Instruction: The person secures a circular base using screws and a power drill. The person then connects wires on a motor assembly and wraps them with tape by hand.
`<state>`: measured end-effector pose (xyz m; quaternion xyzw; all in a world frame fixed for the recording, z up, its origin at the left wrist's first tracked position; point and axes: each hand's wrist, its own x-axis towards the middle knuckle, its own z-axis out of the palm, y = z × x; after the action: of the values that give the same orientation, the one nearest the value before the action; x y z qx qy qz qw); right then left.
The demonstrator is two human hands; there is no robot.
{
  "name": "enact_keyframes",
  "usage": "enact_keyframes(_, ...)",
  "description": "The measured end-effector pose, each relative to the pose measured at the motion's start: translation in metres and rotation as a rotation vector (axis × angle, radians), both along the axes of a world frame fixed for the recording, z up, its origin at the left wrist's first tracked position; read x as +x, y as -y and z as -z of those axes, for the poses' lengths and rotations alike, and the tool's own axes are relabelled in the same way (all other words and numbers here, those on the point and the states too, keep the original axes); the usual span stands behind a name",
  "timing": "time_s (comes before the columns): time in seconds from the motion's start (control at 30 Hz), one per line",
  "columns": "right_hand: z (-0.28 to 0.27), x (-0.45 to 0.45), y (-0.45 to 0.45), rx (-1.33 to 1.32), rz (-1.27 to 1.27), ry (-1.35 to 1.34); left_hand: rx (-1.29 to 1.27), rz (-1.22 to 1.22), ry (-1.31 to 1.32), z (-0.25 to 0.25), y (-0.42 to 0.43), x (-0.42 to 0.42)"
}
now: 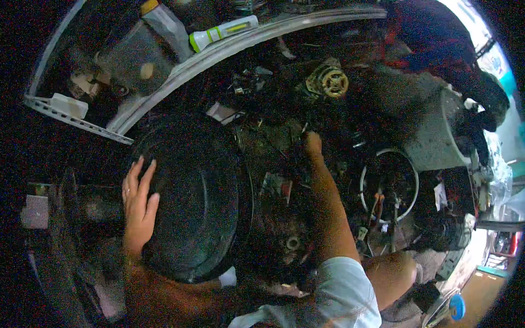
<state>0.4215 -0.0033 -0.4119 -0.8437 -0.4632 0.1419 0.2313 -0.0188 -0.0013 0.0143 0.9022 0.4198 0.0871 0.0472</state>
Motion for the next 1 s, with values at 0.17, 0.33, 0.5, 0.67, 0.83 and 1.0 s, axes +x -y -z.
enact_keyframes(0.17,0.003,-0.005,-0.040,-0.191,0.117,0.029,-0.025,-0.002,-0.020,0.002,-0.016,0.000)
enact_keyframes(0.33,0.070,0.011,-0.050,-0.263,0.004,0.152,-0.068,-0.042,-0.064,-0.004,-0.018,0.013)
enact_keyframes(0.5,0.013,-0.020,-0.032,-0.255,-0.008,0.144,-0.078,-0.037,-0.049,-0.004,-0.020,0.016)
enact_keyframes(0.67,-0.001,-0.012,-0.035,-0.437,-0.061,0.007,-0.070,-0.050,-0.076,-0.006,-0.015,0.016)
enact_keyframes(0.83,0.030,0.037,-0.022,0.120,0.279,-0.726,-0.052,-0.052,-0.038,-0.006,-0.010,0.017)
enact_keyframes(1.0,-0.265,-0.060,0.006,0.327,0.068,-1.119,-0.008,-0.063,-0.011,-0.002,-0.003,0.017)
